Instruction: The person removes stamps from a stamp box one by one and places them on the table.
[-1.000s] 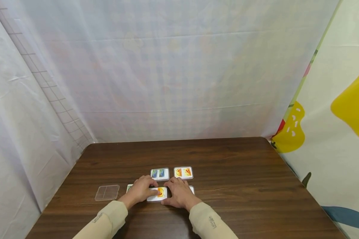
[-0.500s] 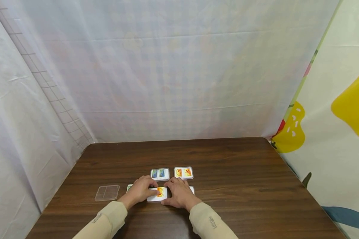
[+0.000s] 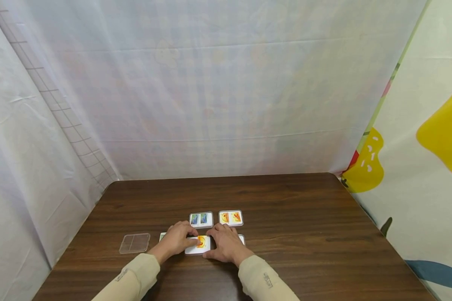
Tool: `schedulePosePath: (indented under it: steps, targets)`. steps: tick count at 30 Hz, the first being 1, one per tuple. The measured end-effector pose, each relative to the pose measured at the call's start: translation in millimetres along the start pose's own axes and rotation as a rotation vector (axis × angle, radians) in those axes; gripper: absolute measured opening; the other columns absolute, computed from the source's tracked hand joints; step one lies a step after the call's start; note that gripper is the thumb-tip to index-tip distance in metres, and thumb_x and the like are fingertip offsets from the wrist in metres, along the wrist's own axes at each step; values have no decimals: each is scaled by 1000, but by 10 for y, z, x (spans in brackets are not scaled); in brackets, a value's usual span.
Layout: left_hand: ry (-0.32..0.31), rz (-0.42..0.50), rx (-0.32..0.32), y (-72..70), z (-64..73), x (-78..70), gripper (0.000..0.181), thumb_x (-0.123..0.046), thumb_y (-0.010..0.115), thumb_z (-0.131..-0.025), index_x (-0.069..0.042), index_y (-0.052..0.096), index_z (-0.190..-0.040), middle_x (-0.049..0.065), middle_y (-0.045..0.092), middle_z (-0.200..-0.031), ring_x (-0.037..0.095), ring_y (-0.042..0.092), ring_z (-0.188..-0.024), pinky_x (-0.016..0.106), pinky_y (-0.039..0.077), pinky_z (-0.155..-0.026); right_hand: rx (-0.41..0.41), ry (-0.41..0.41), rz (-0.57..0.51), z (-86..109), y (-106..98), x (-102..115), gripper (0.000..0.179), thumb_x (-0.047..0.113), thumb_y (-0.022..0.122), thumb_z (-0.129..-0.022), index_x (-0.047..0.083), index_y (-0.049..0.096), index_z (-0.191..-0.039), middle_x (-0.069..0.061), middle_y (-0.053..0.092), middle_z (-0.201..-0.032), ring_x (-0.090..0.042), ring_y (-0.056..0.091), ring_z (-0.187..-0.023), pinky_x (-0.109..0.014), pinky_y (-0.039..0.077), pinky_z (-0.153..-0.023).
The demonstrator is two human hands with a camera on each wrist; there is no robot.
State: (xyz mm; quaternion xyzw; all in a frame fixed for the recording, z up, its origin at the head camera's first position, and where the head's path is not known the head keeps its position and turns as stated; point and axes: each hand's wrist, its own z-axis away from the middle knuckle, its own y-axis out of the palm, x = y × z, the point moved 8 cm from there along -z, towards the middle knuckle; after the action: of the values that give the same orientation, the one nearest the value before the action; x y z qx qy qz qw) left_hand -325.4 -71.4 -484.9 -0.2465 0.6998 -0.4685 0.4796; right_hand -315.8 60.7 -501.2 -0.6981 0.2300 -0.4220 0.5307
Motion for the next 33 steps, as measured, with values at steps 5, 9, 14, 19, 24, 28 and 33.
schedulePosePath:
  steps: [5, 9, 14, 19, 24, 28, 33]
  targets:
    - [4, 2, -1, 3, -3, 1, 14, -28, 80, -83, -15, 75, -88, -2, 63, -93, 26, 58, -96, 50, 43, -84, -5, -7, -9, 11, -9, 13, 62, 49, 79, -79, 9, 64, -124, -6, 56, -120, -28, 52, -115, -51, 39, -96]
    - [12, 11, -15, -4, 2, -1, 14, -26, 80, -82, -14, 74, -88, -2, 62, -92, 26, 58, -95, 49, 43, -84, -5, -7, -5, 9, -6, 12, 63, 49, 80, -78, 9, 63, -124, -6, 56, -120, -28, 52, -115, -51, 39, -96]
    - [26, 30, -42, -13, 5, -6, 15, -24, 81, -80, -14, 72, -86, -4, 62, -90, 24, 57, -93, 47, 43, -82, -6, -7, 1, 7, 1, 4, 64, 49, 80, -78, 8, 63, -125, -6, 56, -120, -28, 52, -115, -50, 40, -96]
    - [25, 70, -55, -24, -1, -4, 10, -20, 79, -81, -16, 71, -82, -5, 60, -87, 22, 57, -91, 49, 43, -83, -9, -10, 0, 8, -4, 4, 65, 50, 79, -78, 9, 63, -125, -6, 56, -120, -28, 52, -115, -50, 40, -97]
    - [22, 124, -64, -39, 7, -8, 6, -16, 76, -84, -15, 70, -80, -5, 59, -87, 23, 57, -91, 51, 43, -85, -2, -2, -9, 8, 4, -7, 65, 52, 78, -79, 9, 63, -126, -5, 56, -122, -27, 51, -116, -50, 39, -98]
    - [28, 163, -73, -63, 6, -15, 5, -13, 74, -85, -13, 71, -80, -4, 59, -86, 21, 57, -88, 46, 45, -83, 2, 3, -10, 5, 2, -8, 65, 53, 77, -79, 9, 63, -125, -5, 56, -122, -27, 51, -116, -50, 39, -98]
    - [18, 214, -69, -81, 7, 2, 6, -13, 73, -86, -12, 72, -81, -3, 61, -88, 21, 59, -89, 43, 47, -84, -4, -5, -18, 5, -13, 5, 64, 50, 79, -78, 9, 63, -124, -6, 57, -121, -28, 52, -115, -51, 39, -97]
